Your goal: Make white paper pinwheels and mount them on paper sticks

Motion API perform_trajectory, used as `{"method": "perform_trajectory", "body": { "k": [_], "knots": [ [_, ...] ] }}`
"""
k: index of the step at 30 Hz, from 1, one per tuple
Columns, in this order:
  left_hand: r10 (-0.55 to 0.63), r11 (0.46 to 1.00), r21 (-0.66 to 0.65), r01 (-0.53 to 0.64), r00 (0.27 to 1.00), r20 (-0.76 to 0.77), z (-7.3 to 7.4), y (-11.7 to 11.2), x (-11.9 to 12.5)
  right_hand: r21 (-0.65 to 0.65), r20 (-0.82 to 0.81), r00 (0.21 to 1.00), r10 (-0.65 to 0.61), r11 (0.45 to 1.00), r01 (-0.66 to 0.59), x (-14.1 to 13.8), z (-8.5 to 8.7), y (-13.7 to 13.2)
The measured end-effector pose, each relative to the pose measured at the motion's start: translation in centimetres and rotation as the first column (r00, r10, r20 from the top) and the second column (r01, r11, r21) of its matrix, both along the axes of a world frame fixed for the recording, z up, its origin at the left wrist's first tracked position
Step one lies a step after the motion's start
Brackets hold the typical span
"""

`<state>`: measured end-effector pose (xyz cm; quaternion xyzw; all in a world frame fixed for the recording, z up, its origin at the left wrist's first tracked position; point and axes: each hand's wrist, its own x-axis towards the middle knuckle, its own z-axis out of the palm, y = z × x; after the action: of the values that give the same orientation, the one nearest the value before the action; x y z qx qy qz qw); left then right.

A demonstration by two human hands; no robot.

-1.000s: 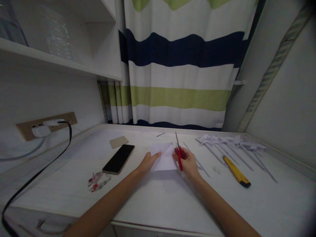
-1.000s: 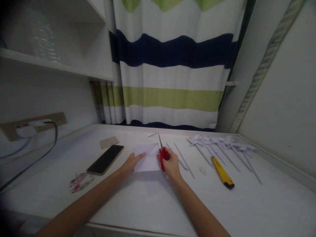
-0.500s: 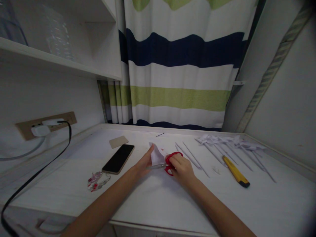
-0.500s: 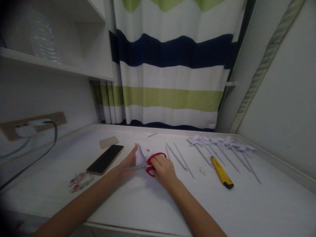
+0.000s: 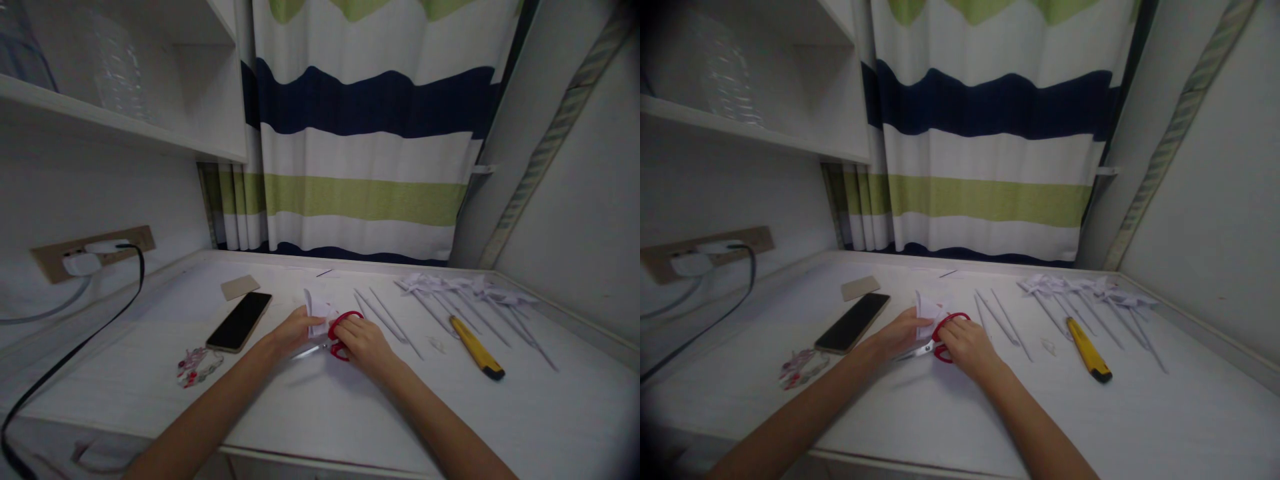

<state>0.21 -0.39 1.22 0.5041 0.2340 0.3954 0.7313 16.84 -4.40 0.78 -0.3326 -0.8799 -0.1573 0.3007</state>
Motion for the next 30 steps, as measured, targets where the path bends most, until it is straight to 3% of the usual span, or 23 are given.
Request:
{"method": "perform_trajectory", "body": {
  "k": [5, 11, 19, 30],
  "knots": [
    [0.166, 0.986, -0.020, -0.167, 0.985, -0.036, 0.0, 1.2, -0.9, -0.117, -0.187, 0.970, -0.156, 0.984, 0.136, 0.5, -0.1, 0.4],
    [0.282, 0.958, -0.056, -0.282, 0.959, -0.018, -0.2, 2.0, -1.4, -0.294, -0.319, 0.865, -0.388, 0.908, 0.299, 1.0, -0.2, 1.2],
    [0.373, 0.926, -0.072, -0.370, 0.927, 0.033, 0.5, 2.0, -1.5, -0.450, -0.194, 0.837, -0.512, 0.805, 0.388, 1.0, -1.4, 1.4],
    [0.361, 0.932, -0.052, -0.358, 0.930, 0.073, 0.5, 2.0, -1.3, -0.468, -0.038, 0.853, -0.520, 0.764, 0.445, 0.9, -1.5, 1.4]
  ]
}}
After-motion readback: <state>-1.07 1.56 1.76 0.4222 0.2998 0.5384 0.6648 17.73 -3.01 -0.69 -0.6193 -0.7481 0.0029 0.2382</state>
